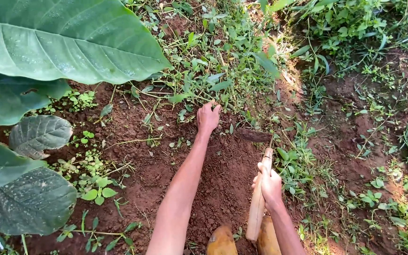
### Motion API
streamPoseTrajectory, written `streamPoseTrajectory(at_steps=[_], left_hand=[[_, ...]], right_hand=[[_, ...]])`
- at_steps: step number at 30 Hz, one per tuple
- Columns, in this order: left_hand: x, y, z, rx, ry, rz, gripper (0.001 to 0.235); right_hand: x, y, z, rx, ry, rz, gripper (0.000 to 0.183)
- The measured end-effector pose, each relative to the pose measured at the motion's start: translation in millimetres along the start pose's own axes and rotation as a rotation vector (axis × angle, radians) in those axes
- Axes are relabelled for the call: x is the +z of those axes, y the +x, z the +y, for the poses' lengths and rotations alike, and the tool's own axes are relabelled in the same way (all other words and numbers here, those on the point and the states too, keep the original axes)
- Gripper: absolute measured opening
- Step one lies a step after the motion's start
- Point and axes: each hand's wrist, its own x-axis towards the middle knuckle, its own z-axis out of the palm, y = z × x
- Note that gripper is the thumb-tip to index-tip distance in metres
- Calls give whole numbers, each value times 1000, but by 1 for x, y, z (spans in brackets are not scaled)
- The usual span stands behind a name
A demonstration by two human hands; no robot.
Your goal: Using a hand hoe to clear weeds and grass from a patch of soil in a field.
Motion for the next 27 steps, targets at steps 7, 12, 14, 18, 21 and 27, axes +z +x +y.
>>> streamPoseTrajectory(at_steps=[7,12,14,18,21,27], left_hand=[[-23,-24,-1,-89,-311,111,23],[-28,-46,-4,-259,-457,135,23],[-16,-42,-14,-268,-487,161,23],[-3,-47,-28,-217,-511,221,23],[-2,-60,-33,-101,-630,256,21],[9,-75,-47,-121,-711,323,19]], right_hand=[[19,43,21,-85,118,-62,28],[52,55,13,-180,338,-114,40],[62,17,-6,-168,268,-149,40],[67,30,5,-151,253,-209,38],[61,64,17,-229,401,-149,42],[73,54,28,-142,192,-226,36]])
